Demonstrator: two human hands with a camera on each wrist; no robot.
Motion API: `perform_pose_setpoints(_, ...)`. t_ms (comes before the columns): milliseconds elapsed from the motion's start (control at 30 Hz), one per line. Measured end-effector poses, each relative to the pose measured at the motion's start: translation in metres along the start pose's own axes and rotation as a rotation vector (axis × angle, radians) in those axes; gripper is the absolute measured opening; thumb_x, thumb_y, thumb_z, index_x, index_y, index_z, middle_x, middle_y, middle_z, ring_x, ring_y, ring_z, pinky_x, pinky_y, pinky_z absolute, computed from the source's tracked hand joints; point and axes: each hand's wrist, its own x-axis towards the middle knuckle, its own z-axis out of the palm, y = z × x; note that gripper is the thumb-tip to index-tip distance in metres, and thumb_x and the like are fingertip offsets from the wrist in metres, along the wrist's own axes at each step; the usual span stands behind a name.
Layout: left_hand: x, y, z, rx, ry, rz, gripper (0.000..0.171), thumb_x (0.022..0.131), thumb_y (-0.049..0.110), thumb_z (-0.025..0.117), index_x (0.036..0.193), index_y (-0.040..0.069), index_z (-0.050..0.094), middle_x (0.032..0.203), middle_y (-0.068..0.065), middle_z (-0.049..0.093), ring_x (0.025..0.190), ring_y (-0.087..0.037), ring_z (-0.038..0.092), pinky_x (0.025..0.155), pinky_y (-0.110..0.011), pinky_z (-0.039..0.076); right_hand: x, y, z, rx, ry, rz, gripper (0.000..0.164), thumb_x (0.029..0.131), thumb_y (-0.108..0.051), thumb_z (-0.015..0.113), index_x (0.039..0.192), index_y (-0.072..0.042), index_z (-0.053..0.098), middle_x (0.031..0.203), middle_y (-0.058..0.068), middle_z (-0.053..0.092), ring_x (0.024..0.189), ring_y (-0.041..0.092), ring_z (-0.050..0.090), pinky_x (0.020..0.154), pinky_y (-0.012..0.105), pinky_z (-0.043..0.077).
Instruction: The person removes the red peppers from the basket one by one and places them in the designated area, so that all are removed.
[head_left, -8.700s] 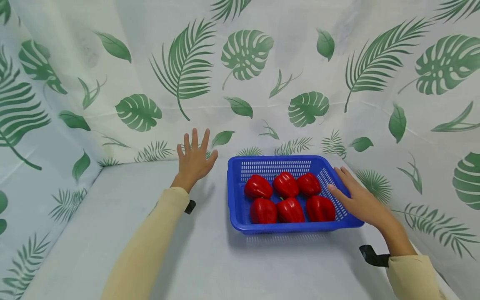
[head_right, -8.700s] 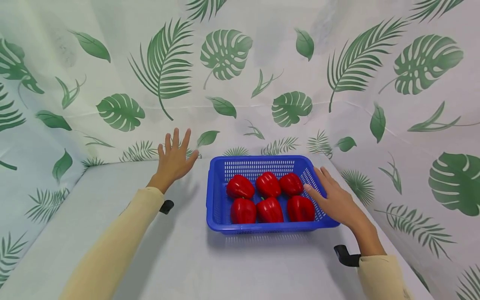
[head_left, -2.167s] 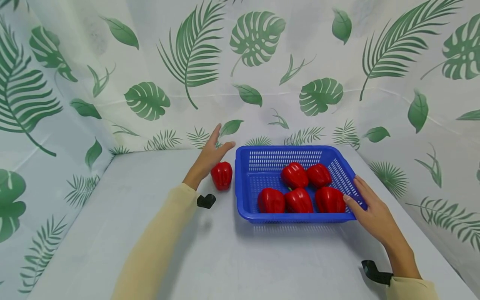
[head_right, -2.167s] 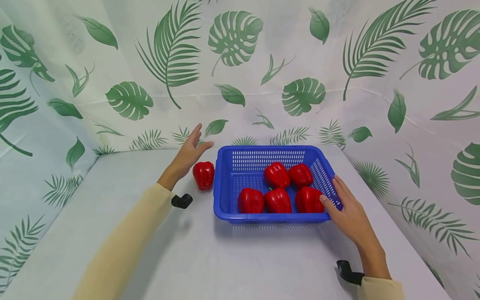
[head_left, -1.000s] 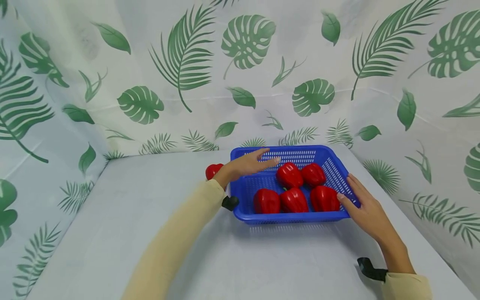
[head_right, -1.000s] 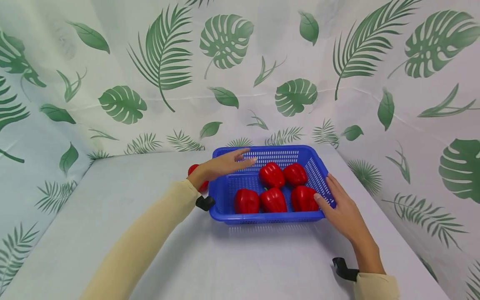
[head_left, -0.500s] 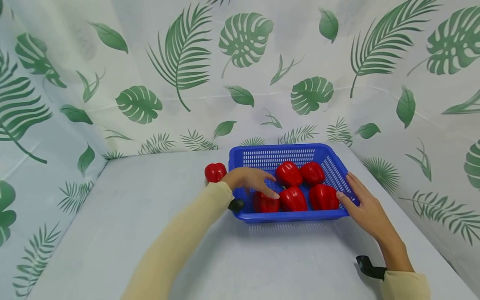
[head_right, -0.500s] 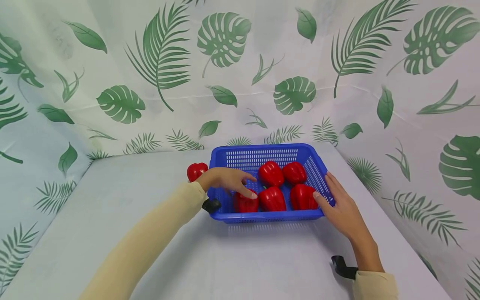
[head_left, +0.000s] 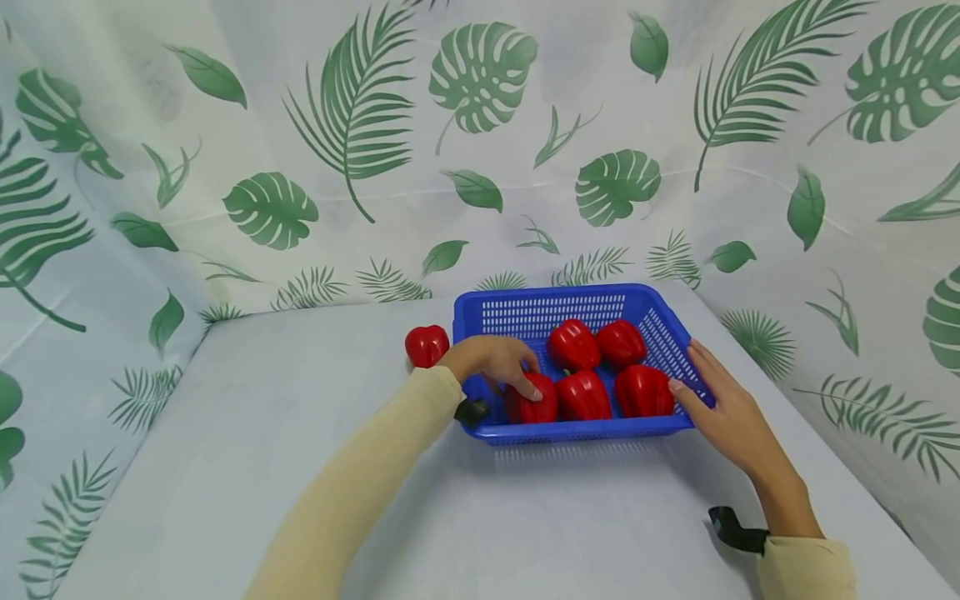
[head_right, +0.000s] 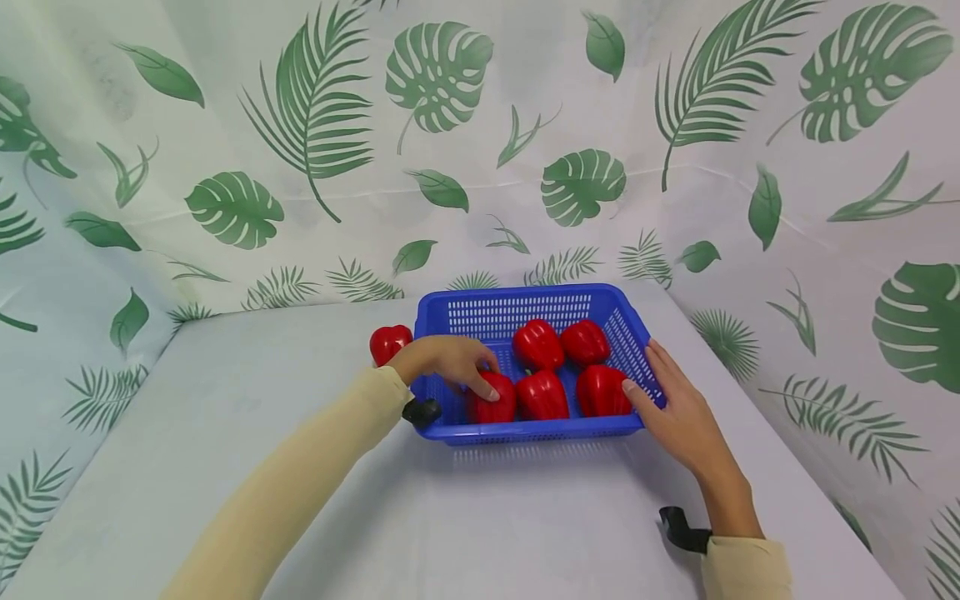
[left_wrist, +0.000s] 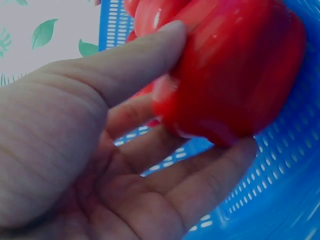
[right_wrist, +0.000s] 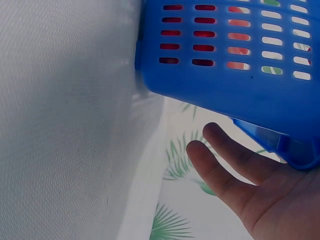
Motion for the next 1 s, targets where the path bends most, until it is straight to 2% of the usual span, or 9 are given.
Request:
perform_pose_setpoints(267, -0.010, -0.004, -0.007, 0.024, 0.100, 0.093, 0.050, 0.098, 0.028, 0.081, 0.143, 0.011, 0.067, 0.131, -0.006, 0.066, 0.113, -0.022, 0.064, 0.091, -0.038, 0.063, 0.001, -0.001, 0.001, 0.004, 0.004, -0.017, 0.079, 0.110, -0.040, 0.055, 0.170, -0.002, 0.018, 0.173, 0.030, 0.017, 0.152, 0.061, 0.021, 0.098, 0.086, 0.034)
perform_pose_setpoints(500, -0.019, -0.011, -0.016, -0.081, 0.132, 0.131, 0.052, 0.097, 0.026, 0.082, 0.144, 0.008, 0.067, 0.129, -0.009, 0.067, 0.116, -0.026, 0.065, 0.097, -0.046, 0.060, 0.001, -0.001, 0.001, -0.001, -0.002, -0.015, 0.079, 0.111, -0.040, 0.054, 0.170, -0.002, 0.017, 0.173, 0.029, 0.016, 0.153, 0.060, 0.020, 0.098, 0.087, 0.034)
perform_pose_setpoints(767, -0.033, -0.019, -0.028, -0.145, 0.175, 0.163, 0.054, 0.097, 0.027, 0.082, 0.146, 0.007, 0.067, 0.130, -0.009, 0.069, 0.114, -0.023, 0.069, 0.091, -0.039, 0.063, 0.000, -0.003, 0.001, -0.003, -0.002, -0.011, 0.078, 0.111, -0.039, 0.053, 0.170, -0.001, 0.018, 0.173, 0.029, 0.016, 0.153, 0.061, 0.020, 0.098, 0.087, 0.034)
perform_pose_setpoints(900, -0.040, -0.022, -0.034, -0.182, 0.187, 0.180, 0.055, 0.098, 0.025, 0.081, 0.146, 0.004, 0.066, 0.134, -0.012, 0.068, 0.113, -0.025, 0.070, 0.097, -0.047, 0.060, 0.000, -0.004, 0.002, -0.003, 0.003, -0.010, 0.078, 0.111, -0.039, 0.053, 0.169, -0.001, 0.018, 0.173, 0.030, 0.017, 0.153, 0.061, 0.020, 0.099, 0.087, 0.033)
perform_pose_setpoints(1000, -0.046, -0.027, -0.038, -0.203, 0.199, 0.189, 0.054, 0.098, 0.024, 0.081, 0.146, 0.005, 0.065, 0.135, -0.012, 0.067, 0.111, -0.025, 0.071, 0.098, -0.048, 0.060, 0.000, -0.005, 0.002, -0.005, 0.004, -0.010, 0.078, 0.111, -0.039, 0.052, 0.169, 0.000, 0.019, 0.173, 0.030, 0.017, 0.152, 0.061, 0.020, 0.098, 0.087, 0.033)
